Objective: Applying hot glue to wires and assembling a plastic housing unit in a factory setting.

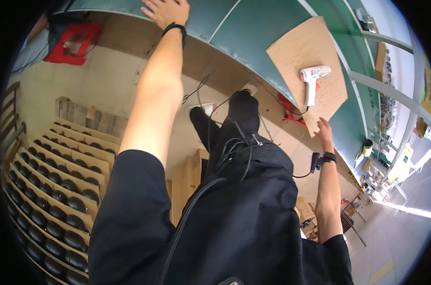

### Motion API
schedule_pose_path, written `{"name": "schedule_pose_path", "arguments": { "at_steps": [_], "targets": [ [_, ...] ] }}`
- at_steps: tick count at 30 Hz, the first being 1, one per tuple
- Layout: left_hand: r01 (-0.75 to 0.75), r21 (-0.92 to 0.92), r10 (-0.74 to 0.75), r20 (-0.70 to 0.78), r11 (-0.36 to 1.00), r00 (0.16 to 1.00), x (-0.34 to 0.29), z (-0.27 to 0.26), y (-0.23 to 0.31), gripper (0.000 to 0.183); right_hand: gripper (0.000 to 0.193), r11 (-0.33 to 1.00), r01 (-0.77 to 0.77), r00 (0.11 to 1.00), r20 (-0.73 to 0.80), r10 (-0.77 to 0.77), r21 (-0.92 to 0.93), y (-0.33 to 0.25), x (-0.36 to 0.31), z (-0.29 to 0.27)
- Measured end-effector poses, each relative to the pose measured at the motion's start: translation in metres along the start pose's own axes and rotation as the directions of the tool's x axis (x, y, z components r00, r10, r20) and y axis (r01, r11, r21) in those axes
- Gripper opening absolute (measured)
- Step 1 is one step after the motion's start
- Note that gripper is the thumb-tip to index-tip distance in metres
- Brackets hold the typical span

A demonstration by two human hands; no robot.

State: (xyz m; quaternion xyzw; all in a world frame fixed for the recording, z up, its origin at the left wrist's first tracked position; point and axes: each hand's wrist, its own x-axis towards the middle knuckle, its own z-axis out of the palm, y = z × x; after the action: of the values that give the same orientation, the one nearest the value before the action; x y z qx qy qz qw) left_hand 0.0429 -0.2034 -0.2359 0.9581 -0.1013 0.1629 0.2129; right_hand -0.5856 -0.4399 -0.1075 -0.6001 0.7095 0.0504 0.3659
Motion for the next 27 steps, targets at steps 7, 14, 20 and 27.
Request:
{"name": "schedule_pose_path", "arguments": {
  "at_steps": [7,14,20,27],
  "targets": [
    [-0.135,0.004,0.135,-0.076,0.991,0.988,0.001,0.025,-0.004,0.055,0.042,0.989,0.126,0.967,0.215,-0.14,0.077,-0.019,-0.065,0.01],
    [-0.148,0.216,0.169,-0.085,0.965,0.982,0.012,0.017,-0.023,0.061,0.036,0.915,-0.02,0.998,-0.045,0.042,0.404,0.107,-0.159,-0.027],
    [-0.205,0.241,0.231,-0.085,0.949,0.969,0.011,0.025,-0.011,0.051,0.033,0.572,0.126,0.787,-0.433,0.44,0.81,0.321,-0.245,0.076],
    [-0.104,0.36,0.191,-0.213,0.927,0.958,-0.001,0.047,-0.016,0.047,0.029,0.195,-0.125,0.728,-0.044,0.684,0.973,0.388,-0.242,0.289]
  ]
}}
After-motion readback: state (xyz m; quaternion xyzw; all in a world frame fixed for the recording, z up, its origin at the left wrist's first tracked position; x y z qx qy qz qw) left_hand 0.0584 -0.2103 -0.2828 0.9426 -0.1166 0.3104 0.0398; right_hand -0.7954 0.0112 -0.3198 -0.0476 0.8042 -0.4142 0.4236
